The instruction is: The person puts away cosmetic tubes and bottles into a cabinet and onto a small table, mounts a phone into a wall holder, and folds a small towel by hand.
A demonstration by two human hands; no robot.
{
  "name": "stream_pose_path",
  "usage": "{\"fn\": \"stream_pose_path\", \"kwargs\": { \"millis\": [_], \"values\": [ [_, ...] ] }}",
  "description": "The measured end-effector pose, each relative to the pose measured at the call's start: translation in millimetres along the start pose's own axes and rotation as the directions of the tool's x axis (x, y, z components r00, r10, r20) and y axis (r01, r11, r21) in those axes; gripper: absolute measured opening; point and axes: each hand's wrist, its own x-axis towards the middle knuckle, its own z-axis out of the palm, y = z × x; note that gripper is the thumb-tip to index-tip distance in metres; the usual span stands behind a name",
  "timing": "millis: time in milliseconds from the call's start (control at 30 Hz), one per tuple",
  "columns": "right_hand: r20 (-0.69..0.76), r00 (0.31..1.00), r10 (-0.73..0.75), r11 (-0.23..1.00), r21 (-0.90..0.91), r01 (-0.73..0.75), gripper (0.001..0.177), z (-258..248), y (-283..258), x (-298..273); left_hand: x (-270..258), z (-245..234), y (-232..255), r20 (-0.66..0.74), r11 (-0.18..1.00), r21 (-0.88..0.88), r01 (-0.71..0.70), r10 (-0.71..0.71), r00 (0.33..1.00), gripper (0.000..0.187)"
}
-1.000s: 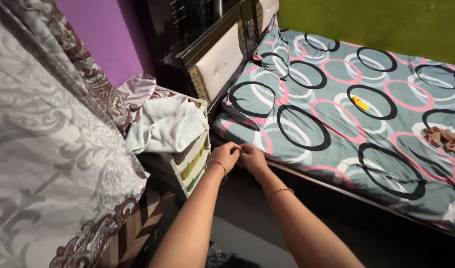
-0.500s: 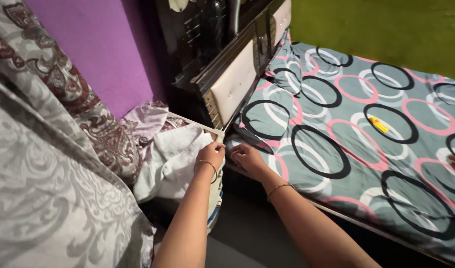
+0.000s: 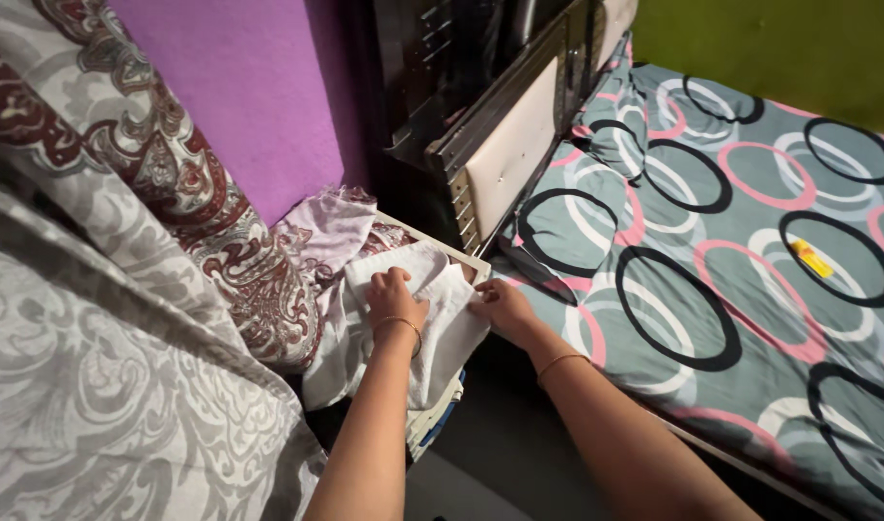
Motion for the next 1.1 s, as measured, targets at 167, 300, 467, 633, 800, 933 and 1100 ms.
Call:
{"fn": "stream_pose_path", "kwargs": {
  "millis": [167, 300, 467, 633, 800, 933, 1100],
  "values": [
    [0.044, 0.999, -0.022, 0.998, -0.054, 0.024, 0.036, -15.4, -15.9, 14.0, 20.5, 5.1, -15.6, 0.049, 1.000, 0.023, 0.007, -0.009, 0.999, 0.058],
    [0.117, 0.993, -0.020, 1.000, 0.001, 0.020, 0.027, -21.2, -41.1, 8.0, 30.4, 16.8, -26.8, 0.116, 0.999, -0.006, 0.046, -0.045, 0.992, 0.055],
    [0.298, 0.949, 0.100, 0.994, 0.022, -0.111, 0.025, -32.6, -59.4, 18.4, 36.9, 33.5, -47.3, 0.029, 0.996, -0.068, -0.056, 0.059, 0.998, 0.055],
    [0.431, 0.886, 0.170, 0.969, 0.090, -0.229, 0.025, -36.3, -58.0, 38.8, 27.7, 30.7, -49.0, 0.016, 0.988, -0.154, 0.009, -0.006, 1.000, 0.053],
    [0.481, 0.873, 0.082, 0.979, 0.127, -0.162, 0.024, -34.7, -53.1, 40.2, -0.1, 7.7, -22.6, -0.062, 0.992, -0.128, 0.003, -0.011, 0.998, 0.054],
    [0.497, 0.867, 0.046, 0.961, 0.214, -0.174, 0.020, -36.7, -46.0, 37.1, -19.8, -9.7, 5.7, -0.021, 0.992, 0.110, 0.058, -0.056, 0.998, 0.062],
    [0.532, 0.846, -0.021, 0.968, 0.222, -0.116, 0.021, -20.8, -29.4, 63.5, -38.1, -17.6, 28.1, 0.040, 0.957, 0.224, 0.183, -0.196, 0.980, 0.062]
  ]
}}
